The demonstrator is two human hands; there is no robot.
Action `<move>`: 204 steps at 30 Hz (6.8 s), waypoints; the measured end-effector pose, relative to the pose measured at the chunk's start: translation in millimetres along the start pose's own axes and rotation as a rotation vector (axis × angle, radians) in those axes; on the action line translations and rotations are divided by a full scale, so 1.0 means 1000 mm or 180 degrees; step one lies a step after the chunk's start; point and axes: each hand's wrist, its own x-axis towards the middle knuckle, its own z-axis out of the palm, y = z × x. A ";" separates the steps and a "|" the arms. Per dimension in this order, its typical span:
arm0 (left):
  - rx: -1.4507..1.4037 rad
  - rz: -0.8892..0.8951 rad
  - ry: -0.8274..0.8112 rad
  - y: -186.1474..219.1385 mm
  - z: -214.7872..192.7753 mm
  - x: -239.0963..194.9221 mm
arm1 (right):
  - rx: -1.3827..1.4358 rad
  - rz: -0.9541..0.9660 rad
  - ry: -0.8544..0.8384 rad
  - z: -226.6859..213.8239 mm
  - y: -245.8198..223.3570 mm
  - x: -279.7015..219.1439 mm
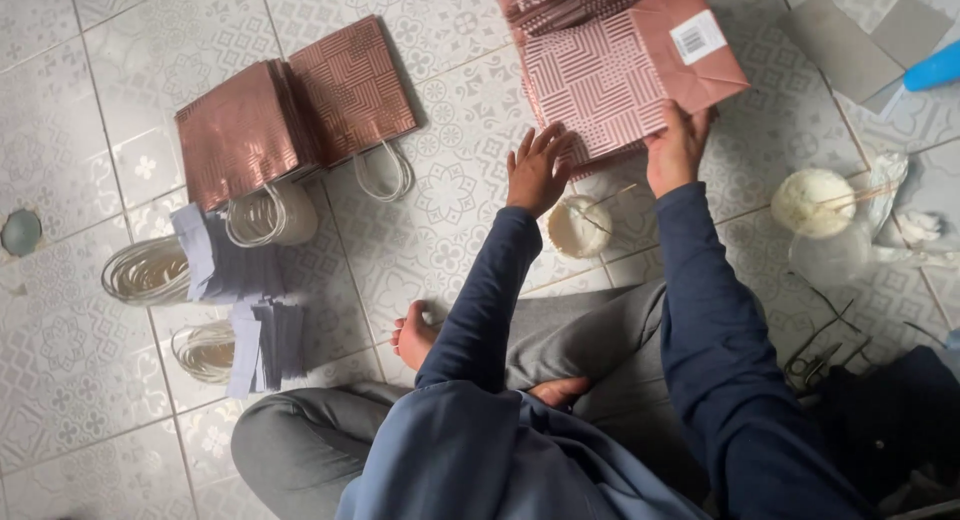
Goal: The person sits on the floor and assembles paper bags by attaching white rope handles. They use a small stick to apply glue from a bowl onto white paper strips, then press the strips onto the handles and the bag body to secure them. The person repeatedly picks up bags, applies glue, and stacks the finished items.
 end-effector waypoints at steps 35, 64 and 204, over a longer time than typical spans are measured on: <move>-0.0224 -0.1941 0.1446 -0.232 -0.205 -0.350 | -0.3875 -0.1787 -0.3711 0.277 0.146 -0.324; -0.0002 -0.3096 0.2145 -0.249 -0.243 -0.423 | -0.1416 0.1419 -0.3325 0.377 0.155 -0.488; -0.5570 -0.1459 0.0822 -0.087 -0.043 -0.300 | -0.3084 -0.1487 -0.3280 0.178 -0.106 -0.320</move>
